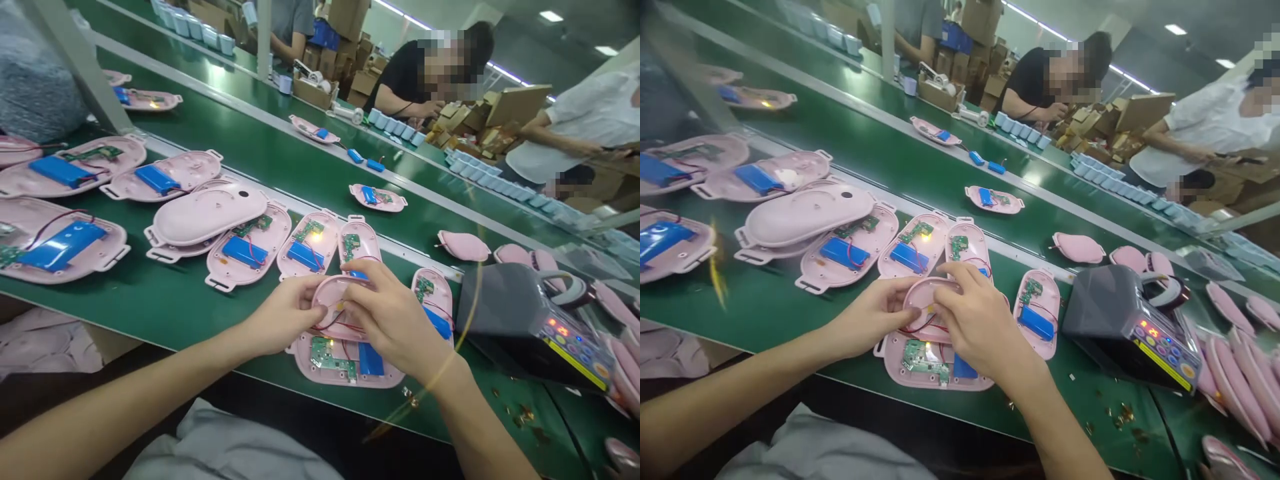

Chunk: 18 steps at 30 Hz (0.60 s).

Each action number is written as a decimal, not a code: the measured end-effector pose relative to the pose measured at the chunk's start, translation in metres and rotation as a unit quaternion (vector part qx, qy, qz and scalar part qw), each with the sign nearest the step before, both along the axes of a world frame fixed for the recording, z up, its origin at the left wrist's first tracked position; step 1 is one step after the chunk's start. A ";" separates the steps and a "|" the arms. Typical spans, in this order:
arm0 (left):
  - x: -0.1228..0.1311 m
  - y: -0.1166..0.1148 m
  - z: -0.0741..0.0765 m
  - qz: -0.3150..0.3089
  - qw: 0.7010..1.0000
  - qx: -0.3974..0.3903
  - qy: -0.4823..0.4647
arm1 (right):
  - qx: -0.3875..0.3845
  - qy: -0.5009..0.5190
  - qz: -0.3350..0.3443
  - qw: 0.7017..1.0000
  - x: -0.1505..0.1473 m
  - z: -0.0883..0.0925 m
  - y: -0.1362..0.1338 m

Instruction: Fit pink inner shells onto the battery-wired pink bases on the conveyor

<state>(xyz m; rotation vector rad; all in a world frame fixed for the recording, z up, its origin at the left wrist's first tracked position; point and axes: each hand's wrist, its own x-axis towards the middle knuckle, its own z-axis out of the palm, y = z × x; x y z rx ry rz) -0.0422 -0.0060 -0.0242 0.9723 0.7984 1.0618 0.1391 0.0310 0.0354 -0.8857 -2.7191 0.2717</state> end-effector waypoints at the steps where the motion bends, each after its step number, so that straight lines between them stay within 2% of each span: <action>1: 0.000 0.000 -0.002 0.000 1.000 0.005 -0.004 | 0.009 -0.009 -0.005 1.000 -0.001 -0.003 0.002; 5: -0.002 -0.001 -0.008 -0.006 1.000 0.019 -0.005 | 0.075 -0.037 -0.011 0.996 -0.004 -0.012 0.002; 9: -0.001 -0.002 -0.007 -0.003 0.999 0.030 -0.024 | 0.118 -0.050 -0.025 0.991 -0.012 -0.013 -0.003; 12: 0.000 -0.004 -0.007 0.002 1.000 0.029 -0.008 | 0.121 -0.022 -0.113 0.986 -0.013 -0.009 0.002; 13: 0.000 -0.005 -0.007 0.007 1.000 0.026 -0.004 | 0.103 -0.012 -0.160 0.982 -0.012 -0.008 0.005; 15: -0.001 -0.007 -0.008 0.024 0.999 0.022 0.011 | 0.017 0.010 -0.228 0.973 -0.005 -0.004 0.016; 16: -0.001 -0.008 -0.008 0.038 0.999 0.023 0.028 | -0.045 0.023 -0.234 0.971 -0.001 -0.002 0.021; 18: -0.003 -0.009 -0.008 0.063 0.995 0.032 0.076 | -0.160 0.047 -0.198 0.966 0.006 0.002 0.028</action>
